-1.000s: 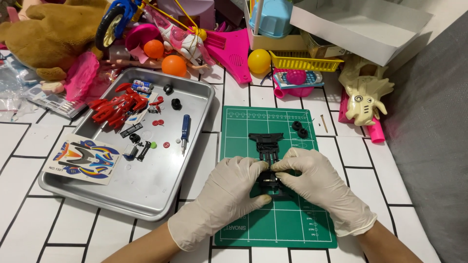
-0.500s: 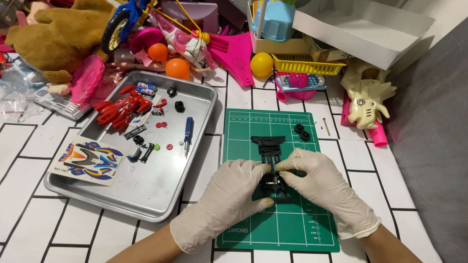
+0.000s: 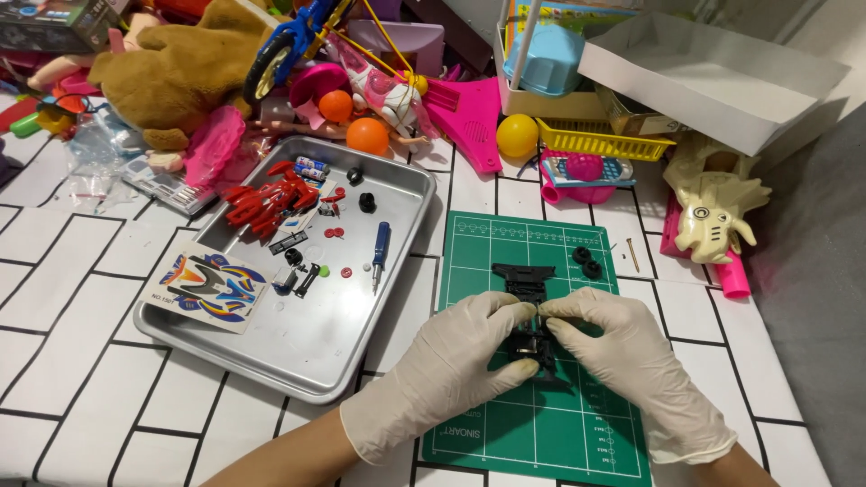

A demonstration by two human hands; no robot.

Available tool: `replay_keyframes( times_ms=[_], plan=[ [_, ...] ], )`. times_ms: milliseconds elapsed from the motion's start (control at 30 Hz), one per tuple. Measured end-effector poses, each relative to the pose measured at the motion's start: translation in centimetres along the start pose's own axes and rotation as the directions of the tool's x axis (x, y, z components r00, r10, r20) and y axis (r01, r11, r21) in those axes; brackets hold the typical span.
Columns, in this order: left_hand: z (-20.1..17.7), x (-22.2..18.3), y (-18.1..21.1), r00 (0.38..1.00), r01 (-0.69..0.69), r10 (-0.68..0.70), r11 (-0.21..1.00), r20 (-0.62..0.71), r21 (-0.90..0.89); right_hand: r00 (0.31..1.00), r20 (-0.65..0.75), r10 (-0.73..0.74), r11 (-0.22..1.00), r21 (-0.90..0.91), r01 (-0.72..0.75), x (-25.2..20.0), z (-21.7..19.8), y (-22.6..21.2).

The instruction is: Assembling a toy car chassis by installing the motor, gears, and batteries on a cutting mat.

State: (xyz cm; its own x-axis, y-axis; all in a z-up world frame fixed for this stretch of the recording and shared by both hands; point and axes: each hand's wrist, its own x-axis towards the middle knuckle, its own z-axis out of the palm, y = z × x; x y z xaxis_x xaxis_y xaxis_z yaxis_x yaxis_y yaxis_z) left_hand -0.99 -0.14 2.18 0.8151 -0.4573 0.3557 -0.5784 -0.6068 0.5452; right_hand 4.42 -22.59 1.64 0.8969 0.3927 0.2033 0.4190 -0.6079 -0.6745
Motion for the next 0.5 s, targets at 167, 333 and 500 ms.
replay_keyframes(
  times_ms=[167, 333, 500],
  plan=[
    [-0.9, -0.2, 0.5, 0.993, -0.09, 0.08, 0.989, -0.083, -0.119, 0.999, -0.038, 0.0, 1.0, 0.03, 0.001, -0.1, -0.2, -0.5],
    [-2.9, 0.2, 0.2, 0.964, -0.15, 0.131, 0.986, -0.231, -0.069, 0.996, -0.086, -0.034, 0.996, 0.078, 0.041, -0.2, -0.2, -0.8],
    [-6.9, 1.2, -3.0, 0.814, -0.244, 0.306, 0.952, -0.495, 0.187, 0.991, -0.133, -0.034, 0.995, 0.086, 0.045, -0.4, -0.8, -1.5]
  ],
)
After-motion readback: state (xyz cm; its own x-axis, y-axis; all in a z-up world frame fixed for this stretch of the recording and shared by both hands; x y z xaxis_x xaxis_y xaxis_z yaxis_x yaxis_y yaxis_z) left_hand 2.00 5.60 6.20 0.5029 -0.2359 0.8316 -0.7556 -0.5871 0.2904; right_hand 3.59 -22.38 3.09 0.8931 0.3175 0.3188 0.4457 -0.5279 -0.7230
